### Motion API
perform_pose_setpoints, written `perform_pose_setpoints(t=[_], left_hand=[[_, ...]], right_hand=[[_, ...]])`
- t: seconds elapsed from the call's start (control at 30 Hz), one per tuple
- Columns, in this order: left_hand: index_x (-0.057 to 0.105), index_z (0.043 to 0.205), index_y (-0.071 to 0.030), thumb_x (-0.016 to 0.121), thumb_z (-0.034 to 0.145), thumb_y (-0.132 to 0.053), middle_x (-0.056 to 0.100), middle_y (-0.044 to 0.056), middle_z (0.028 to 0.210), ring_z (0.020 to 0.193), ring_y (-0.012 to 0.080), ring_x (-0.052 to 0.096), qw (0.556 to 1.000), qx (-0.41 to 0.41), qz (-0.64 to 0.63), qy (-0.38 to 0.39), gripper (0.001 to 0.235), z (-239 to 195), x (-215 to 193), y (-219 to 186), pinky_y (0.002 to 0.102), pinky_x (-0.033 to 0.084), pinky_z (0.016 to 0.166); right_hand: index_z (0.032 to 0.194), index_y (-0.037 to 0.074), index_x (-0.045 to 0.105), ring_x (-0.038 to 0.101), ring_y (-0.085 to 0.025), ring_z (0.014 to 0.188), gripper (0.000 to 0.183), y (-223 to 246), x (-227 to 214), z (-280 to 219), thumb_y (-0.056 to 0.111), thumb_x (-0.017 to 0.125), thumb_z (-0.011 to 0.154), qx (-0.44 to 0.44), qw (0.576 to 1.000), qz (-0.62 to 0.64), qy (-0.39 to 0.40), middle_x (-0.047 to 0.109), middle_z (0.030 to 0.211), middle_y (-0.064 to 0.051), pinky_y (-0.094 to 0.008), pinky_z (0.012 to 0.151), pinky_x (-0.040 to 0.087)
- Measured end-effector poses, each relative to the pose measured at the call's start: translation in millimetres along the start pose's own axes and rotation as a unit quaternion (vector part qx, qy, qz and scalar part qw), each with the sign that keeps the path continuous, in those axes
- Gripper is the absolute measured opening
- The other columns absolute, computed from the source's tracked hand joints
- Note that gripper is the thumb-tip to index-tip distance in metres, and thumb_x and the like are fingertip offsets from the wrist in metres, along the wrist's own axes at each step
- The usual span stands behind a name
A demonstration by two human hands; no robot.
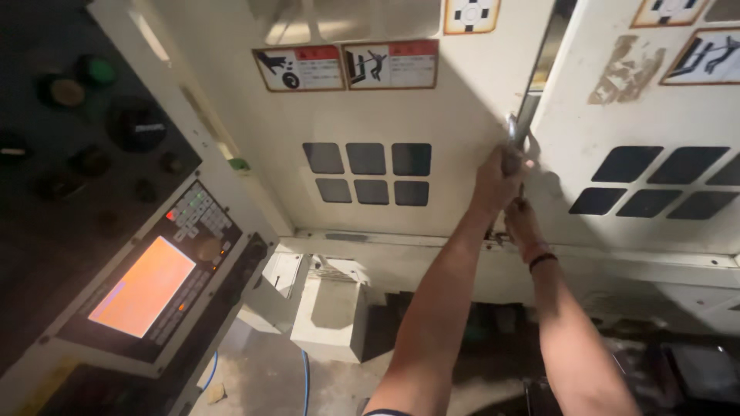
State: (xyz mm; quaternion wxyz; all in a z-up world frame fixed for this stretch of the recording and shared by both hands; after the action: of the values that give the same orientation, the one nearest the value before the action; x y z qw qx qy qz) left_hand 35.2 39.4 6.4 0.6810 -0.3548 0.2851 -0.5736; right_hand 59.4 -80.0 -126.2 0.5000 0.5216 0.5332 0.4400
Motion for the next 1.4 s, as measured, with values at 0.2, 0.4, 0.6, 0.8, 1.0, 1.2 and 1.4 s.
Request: perform_pose_setpoints(t=[0.2,0.4,0.6,0.8,1.0,1.2,1.4], left_hand=[[0.061,0.109,-0.006,0.076,0.089,-0.022,0.07,0.005,0.095,0.086,0.0141,0.066,0.997,-0.044,-0.069,0.005,0.03,-7,7,10,0.032,0.055,0.079],[0.062,0.106,-0.005,0.076,0.089,-0.02,0.062,0.002,0.083,0.073,0.0124,0.057,0.994,-0.084,-0.07,-0.005,0.026,-12,2,-7,0.031,0.052,0.065],[0.061,0.107,-0.005,0.076,0.09,-0.021,0.06,0.004,0.078,0.07,0.0128,0.056,0.995,-0.095,-0.022,0.005,0.027,-13,-3,-25,0.031,0.05,0.065],[0.06,0.109,-0.006,0.075,0.09,-0.021,0.064,0.003,0.082,0.073,0.0119,0.059,0.996,-0.084,-0.034,0.007,0.028,-12,-3,-29,0.031,0.052,0.067],[0.058,0.11,-0.007,0.073,0.091,-0.019,0.057,0.002,0.075,0.066,0.0115,0.054,0.986,-0.148,-0.074,0.03,0.027,-13,-2,-22,0.031,0.047,0.059],[0.059,0.109,-0.005,0.075,0.093,-0.017,0.062,-0.001,0.079,0.07,0.008,0.056,0.995,-0.083,-0.043,0.019,0.026,-11,-2,-25,0.027,0.05,0.064],[0.058,0.111,-0.005,0.073,0.092,-0.019,0.055,0.0,0.075,0.065,0.0107,0.051,0.983,-0.159,-0.081,0.036,0.028,-12,-3,-25,0.031,0.045,0.057]], right_hand=[[0.098,0.014,0.051,0.038,-0.008,0.047,0.023,-1,-15,-18,0.035,0.044,0.106,0.01,0.998,-0.067,0.004,0.046,0.065,0.005,-0.031,0.039,0.027],[0.108,0.02,0.051,0.039,-0.01,0.048,0.012,-8,-11,-12,0.028,0.047,0.101,-0.01,1.0,-0.027,0.01,0.045,0.066,0.002,-0.03,0.04,0.029],[0.104,0.008,0.054,0.04,-0.009,0.052,0.022,-3,-11,-14,0.03,0.05,0.103,-0.025,0.999,-0.022,0.022,0.047,0.071,0.001,-0.028,0.042,0.031],[0.104,0.011,0.052,0.041,-0.008,0.052,0.02,13,-10,-34,0.03,0.051,0.099,-0.002,1.0,-0.011,0.02,0.045,0.069,0.003,-0.028,0.042,0.037],[0.104,0.008,0.051,0.039,-0.009,0.053,0.022,16,-7,-35,0.03,0.053,0.1,-0.008,1.0,-0.026,0.014,0.045,0.07,0.002,-0.029,0.043,0.031],[0.105,0.01,0.05,0.039,-0.008,0.053,0.022,18,-7,-36,0.032,0.053,0.101,-0.008,0.999,-0.028,0.017,0.045,0.071,0.003,-0.028,0.043,0.032],[0.106,0.01,0.05,0.036,-0.008,0.053,0.023,21,-7,-39,0.033,0.053,0.101,-0.005,0.999,-0.028,0.023,0.042,0.071,0.003,-0.029,0.043,0.028]])
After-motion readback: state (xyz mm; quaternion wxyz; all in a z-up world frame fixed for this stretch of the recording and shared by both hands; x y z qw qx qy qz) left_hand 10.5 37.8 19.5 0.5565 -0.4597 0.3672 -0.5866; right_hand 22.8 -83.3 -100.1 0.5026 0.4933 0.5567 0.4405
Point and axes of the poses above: each hand's wrist, its own z-axis towards the middle knuckle, its own x-axis out of the palm, y = z × x, the point moved 3 cm from there along z, towards the middle knuckle
